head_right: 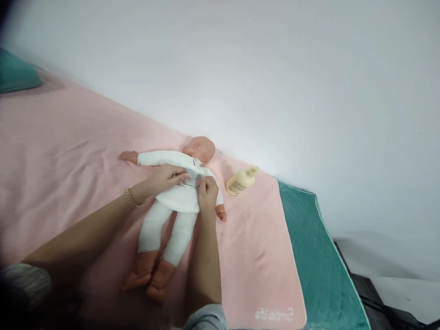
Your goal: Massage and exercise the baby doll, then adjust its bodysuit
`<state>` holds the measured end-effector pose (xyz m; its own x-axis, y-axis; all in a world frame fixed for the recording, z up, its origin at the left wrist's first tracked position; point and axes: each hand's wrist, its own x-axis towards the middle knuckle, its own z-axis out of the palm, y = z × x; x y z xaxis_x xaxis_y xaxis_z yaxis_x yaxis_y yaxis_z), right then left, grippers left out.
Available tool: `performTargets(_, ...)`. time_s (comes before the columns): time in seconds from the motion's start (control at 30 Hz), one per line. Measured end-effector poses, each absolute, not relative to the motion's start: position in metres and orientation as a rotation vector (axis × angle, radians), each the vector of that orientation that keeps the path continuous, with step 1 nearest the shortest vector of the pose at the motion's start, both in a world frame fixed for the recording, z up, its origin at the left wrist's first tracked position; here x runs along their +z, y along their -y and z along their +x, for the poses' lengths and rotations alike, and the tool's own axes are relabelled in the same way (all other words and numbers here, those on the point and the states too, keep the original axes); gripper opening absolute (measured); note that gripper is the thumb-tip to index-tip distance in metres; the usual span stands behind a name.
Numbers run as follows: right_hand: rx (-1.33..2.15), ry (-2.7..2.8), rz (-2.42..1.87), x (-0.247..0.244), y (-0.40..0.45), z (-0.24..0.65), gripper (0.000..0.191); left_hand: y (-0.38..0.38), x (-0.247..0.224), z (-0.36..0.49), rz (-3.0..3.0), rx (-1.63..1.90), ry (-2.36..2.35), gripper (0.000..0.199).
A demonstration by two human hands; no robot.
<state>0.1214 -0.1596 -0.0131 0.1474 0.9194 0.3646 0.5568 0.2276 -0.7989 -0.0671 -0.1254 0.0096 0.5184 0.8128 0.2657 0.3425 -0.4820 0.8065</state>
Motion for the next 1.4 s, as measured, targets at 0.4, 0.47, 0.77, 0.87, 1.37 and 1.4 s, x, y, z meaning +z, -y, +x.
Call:
performTargets(0.4,0.374,1.651,-1.45,-0.019,0.141,0.115,0.033,0.108,-0.012,-0.061,2.257,0.999,-0.99,0.042)
performTargets(0.47,0.4,1.691,-1.489,-0.019,0.138,0.115,0.035,0.107,-0.014,-0.059,2.288,0.965,-1.022,0.043)
performTargets(0.77,0.439,1.554,-1.696,-0.016,0.127,0.106,0.038,0.105,-0.02,-0.058,2.367,0.97,-1.043,0.042)
performTargets(0.87,0.346,1.513,-1.573,-0.021,0.133,0.106,0.033,0.107,-0.022,-0.058,2.392,1.035,-1.008,0.04)
performTargets(1.37,0.346,1.668,-1.526,-0.026,0.129,0.108,0.031,0.107,-0.025,-0.057,2.352,1.01,-1.082,0.042)
performTargets(1.4,0.349,1.674,-1.539,-0.026,0.129,0.107,0.031,0.107,-0.025,-0.057,2.351,1.002,-1.087,0.042)
